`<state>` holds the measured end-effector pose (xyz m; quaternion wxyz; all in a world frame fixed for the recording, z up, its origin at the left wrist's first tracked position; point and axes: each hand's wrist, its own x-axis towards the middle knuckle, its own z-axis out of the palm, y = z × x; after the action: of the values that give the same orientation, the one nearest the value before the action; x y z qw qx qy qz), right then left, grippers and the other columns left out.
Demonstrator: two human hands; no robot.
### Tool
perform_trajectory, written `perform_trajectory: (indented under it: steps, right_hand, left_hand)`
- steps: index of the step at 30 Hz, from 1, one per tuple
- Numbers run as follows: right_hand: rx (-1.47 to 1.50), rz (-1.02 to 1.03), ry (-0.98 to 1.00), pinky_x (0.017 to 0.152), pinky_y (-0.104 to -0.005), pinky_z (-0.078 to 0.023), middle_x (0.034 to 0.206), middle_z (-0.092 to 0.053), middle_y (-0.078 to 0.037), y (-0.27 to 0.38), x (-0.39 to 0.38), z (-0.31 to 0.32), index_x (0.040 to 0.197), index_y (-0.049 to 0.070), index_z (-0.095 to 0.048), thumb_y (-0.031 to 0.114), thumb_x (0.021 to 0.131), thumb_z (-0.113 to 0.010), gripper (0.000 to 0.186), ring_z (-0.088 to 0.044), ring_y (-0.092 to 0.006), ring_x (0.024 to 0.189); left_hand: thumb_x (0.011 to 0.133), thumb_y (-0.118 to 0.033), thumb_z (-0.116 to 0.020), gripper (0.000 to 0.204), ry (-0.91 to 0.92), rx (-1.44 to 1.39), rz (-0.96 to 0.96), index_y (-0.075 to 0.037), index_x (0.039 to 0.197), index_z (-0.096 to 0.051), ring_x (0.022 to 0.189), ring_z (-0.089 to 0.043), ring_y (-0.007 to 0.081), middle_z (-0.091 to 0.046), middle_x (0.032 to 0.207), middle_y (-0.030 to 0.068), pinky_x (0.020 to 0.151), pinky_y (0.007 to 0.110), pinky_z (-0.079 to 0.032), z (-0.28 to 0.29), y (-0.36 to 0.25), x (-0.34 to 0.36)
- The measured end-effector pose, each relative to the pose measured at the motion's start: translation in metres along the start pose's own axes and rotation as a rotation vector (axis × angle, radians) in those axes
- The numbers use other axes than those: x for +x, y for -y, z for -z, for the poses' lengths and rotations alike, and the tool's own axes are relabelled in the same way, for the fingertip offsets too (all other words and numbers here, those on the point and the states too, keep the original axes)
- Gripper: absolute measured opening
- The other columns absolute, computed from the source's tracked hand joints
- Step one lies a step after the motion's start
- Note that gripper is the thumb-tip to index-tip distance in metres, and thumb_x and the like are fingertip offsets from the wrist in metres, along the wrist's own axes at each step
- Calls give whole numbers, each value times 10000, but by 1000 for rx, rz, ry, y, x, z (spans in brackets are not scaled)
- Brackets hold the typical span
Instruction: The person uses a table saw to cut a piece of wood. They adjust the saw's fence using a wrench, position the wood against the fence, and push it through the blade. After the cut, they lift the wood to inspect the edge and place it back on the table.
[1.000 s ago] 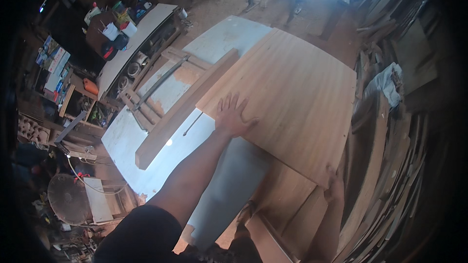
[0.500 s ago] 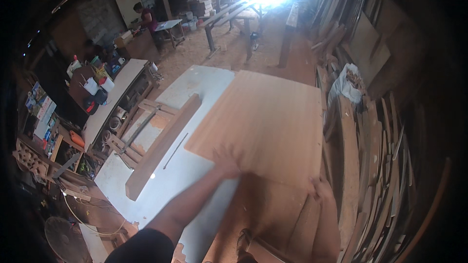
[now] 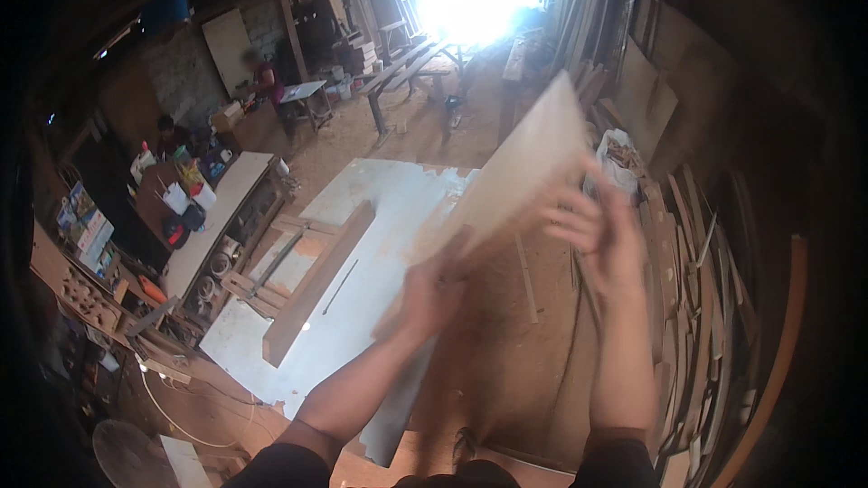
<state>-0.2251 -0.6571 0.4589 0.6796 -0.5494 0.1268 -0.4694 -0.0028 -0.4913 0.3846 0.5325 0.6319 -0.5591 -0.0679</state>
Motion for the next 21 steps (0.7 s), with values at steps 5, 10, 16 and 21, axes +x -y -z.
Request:
perform_trajectory:
  steps: [5,10,16,21]
  right_hand:
    - [-592,-68,-12,1012,-419,-610,1340,-668,-169,-298,-72,100,1494,3,-589,445,1156,-577,556,-675,-264,1197]
    - [5,-937,-254,1005,-433,-567,1279,-714,-216,-351,-224,-81,1445,-90,-604,795,1052,-504,974,-706,-324,1135]
    - [-339,-867,-320,917,-441,-551,1083,-737,-184,-333,-284,-46,1296,-92,-703,763,1077,-486,910,-714,-323,1022]
    - [-470,-860,-211,937,-432,-583,1184,-728,-189,-247,-358,-89,1371,-77,-672,743,1055,-568,885,-699,-294,1142]
  left_hand:
    - [975,66,-700,534,-233,-424,192,9,1503,-641,1239,-715,205,-758,1366,160,1056,309,-547,9,-71,-19]
    - [1011,30,-718,324,-519,-434,404,78,1329,-681,1080,-702,136,-761,1205,113,950,285,-549,75,-79,-96]
    - [984,18,-773,385,-621,-470,365,64,1339,-629,1046,-719,156,-760,1197,131,930,294,-559,110,-85,-180]
    - [912,85,-801,485,-739,-527,427,44,1355,-607,1117,-721,213,-726,1276,149,1018,366,-565,162,-63,-300]
